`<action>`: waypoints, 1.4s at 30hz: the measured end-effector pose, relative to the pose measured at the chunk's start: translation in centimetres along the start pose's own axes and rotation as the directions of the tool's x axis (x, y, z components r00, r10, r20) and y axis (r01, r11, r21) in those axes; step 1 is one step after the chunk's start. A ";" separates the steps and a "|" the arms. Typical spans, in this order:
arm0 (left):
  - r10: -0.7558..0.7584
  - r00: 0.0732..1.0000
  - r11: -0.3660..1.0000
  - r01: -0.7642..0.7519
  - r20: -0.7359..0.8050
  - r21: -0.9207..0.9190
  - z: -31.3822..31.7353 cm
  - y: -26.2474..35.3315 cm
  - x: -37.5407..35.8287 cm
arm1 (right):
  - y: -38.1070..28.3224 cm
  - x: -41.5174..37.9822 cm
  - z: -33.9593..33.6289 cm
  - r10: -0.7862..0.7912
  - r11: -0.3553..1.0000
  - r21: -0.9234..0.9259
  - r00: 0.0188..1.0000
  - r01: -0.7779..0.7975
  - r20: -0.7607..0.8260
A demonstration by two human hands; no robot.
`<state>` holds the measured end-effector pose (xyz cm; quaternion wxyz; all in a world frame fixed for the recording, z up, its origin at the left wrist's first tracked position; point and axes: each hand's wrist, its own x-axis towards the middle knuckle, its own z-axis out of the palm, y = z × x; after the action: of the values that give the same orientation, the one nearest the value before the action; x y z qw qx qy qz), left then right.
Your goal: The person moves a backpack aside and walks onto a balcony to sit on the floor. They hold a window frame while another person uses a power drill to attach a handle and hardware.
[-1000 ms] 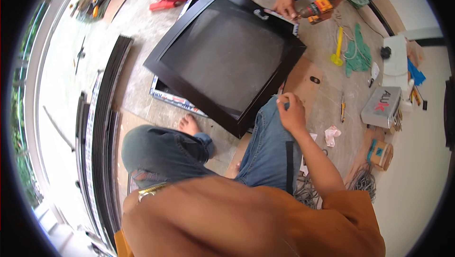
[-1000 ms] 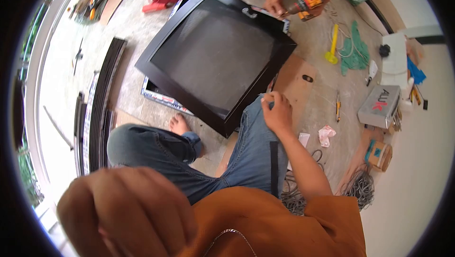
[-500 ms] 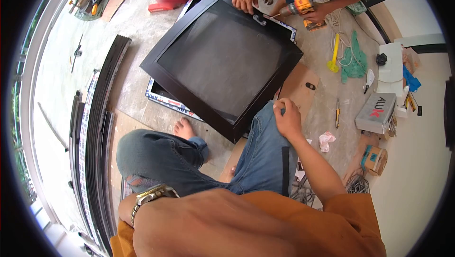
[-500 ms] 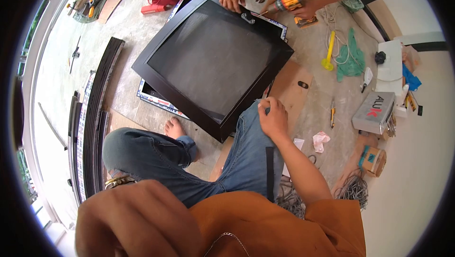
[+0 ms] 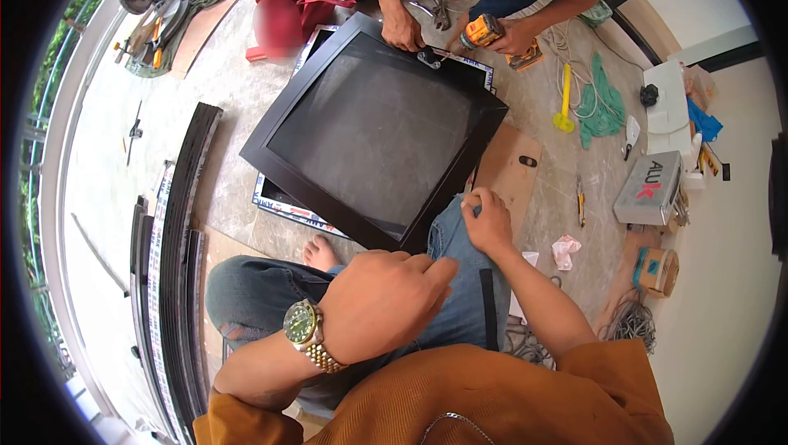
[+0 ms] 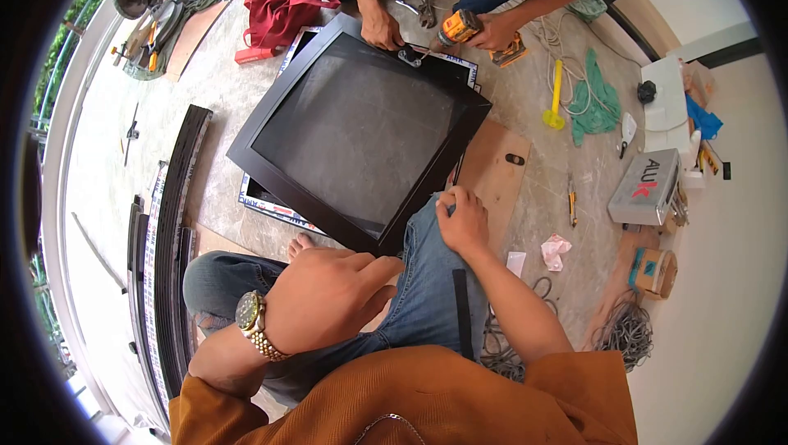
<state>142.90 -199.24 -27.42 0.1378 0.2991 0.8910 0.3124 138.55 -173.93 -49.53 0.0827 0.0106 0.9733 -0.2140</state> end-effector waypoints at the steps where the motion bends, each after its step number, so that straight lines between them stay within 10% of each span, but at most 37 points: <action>1: -0.018 0.999 1.000 0.018 0.042 0.010 0.1 0.0 0.1 | 0.0 0.1 -0.1 0.011 1.000 0.001 1.000 -0.011 0.015; 42: -0.146 0.970 0.983 0.121 0.192 0.137 1.8 -0.7 0.1 | -0.3 0.1 -0.3 0.027 0.999 0.037 1.000 -0.027 -0.012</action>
<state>143.25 -198.75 -29.30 0.2290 0.2765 0.9083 0.2145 138.41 -174.12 -49.13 0.0791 0.0268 0.9694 -0.2308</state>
